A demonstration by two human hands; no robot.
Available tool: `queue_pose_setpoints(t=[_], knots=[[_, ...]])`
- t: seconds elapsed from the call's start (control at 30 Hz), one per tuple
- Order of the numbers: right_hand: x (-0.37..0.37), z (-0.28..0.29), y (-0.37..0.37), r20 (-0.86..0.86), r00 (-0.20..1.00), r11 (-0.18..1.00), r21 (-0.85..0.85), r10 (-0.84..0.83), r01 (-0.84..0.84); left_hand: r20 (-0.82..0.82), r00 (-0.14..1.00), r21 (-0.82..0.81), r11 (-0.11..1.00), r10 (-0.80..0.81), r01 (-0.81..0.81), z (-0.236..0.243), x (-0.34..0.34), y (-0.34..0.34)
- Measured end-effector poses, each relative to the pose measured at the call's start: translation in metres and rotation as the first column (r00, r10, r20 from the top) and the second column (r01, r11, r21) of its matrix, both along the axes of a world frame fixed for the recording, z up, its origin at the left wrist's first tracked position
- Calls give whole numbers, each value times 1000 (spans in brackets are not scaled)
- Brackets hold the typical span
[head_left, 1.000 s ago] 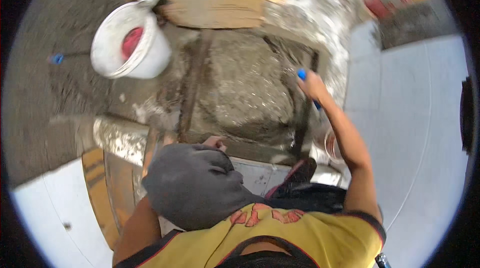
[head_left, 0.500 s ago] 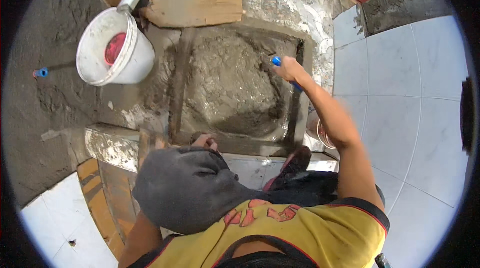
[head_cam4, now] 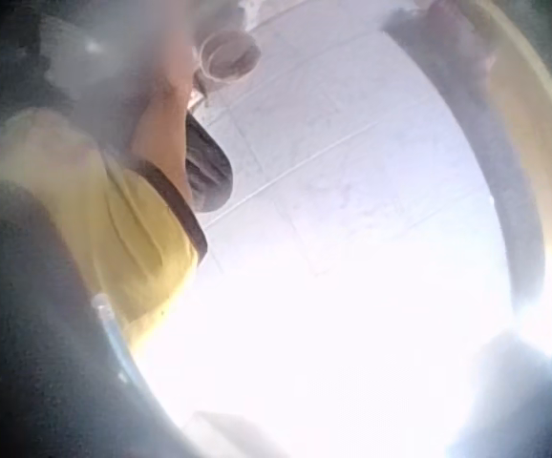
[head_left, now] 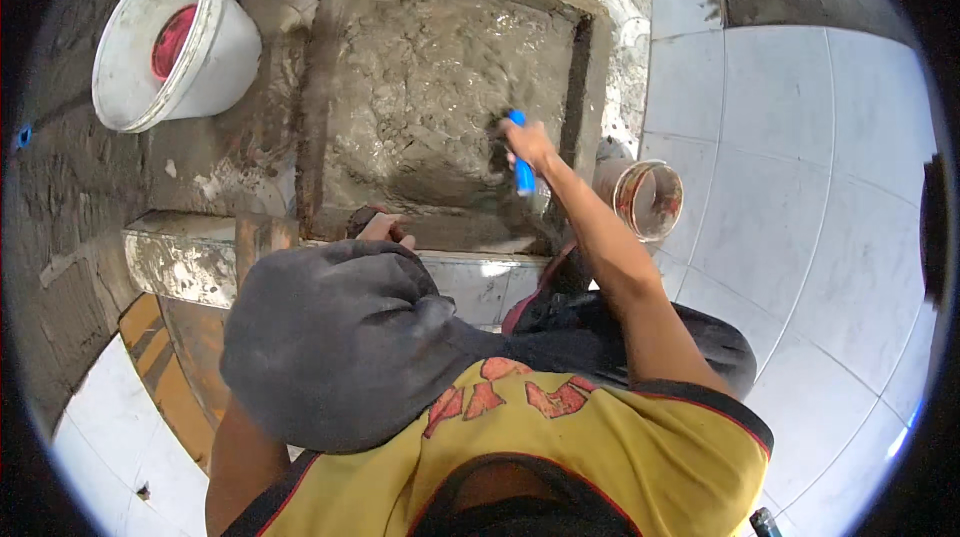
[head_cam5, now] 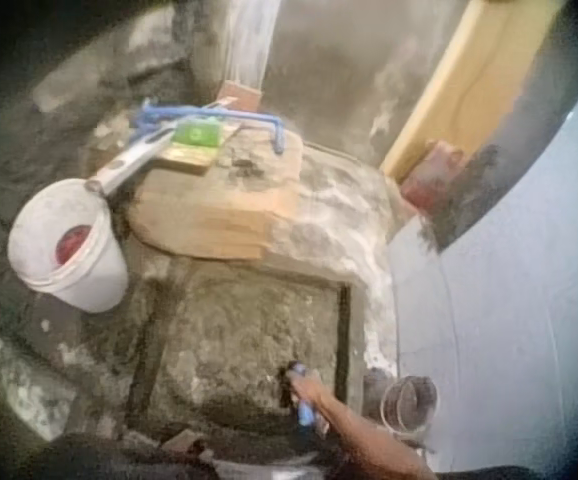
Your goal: The person applies and smooths wet concrete into a square hole in the tiled floor using a trowel and a wooden float, picking up extra material from a bucket and leveling it by hand.
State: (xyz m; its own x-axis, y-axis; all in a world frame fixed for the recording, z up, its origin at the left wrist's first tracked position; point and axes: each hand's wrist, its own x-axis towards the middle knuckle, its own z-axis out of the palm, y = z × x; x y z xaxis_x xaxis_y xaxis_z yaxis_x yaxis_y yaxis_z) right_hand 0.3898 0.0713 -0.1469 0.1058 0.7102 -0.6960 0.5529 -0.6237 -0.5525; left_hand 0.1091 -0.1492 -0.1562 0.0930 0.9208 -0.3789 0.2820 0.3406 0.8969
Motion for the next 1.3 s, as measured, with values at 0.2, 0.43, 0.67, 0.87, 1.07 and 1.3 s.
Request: queue_pose_setpoints(t=[0.2, 0.43, 0.67, 0.87, 1.07, 1.3], knots=[[-19, 26, -28, 526, 651, 683, 169, 547, -711, -35, 992, -31, 992, -124, 123, -8, -18, 1], [-14, 3, 5, 555, 565, 686, -13, 610, -727, -96, 971, 121, 965, -220, 231, -28, -10, 2], [44, 76, -41, -85, 996, 910, -408, 35, -66, -263, 945, 273, 924, -196, 268, -3, -11, 4], [43, -11, 13, 524, 682, 771, 74, 510, -633, -328, 921, 344, 882, -208, 322, 2, -2, 7], [24, 42, -50, -134, 976, 896, -434, -171, 97, -75, 977, 328, 920, -200, 214, -26, -6, -6], [17, -28, 16, 725, 566, 657, 209, 393, -725, -130, 960, 78, 963, -246, 258, -35, -13, -9]])
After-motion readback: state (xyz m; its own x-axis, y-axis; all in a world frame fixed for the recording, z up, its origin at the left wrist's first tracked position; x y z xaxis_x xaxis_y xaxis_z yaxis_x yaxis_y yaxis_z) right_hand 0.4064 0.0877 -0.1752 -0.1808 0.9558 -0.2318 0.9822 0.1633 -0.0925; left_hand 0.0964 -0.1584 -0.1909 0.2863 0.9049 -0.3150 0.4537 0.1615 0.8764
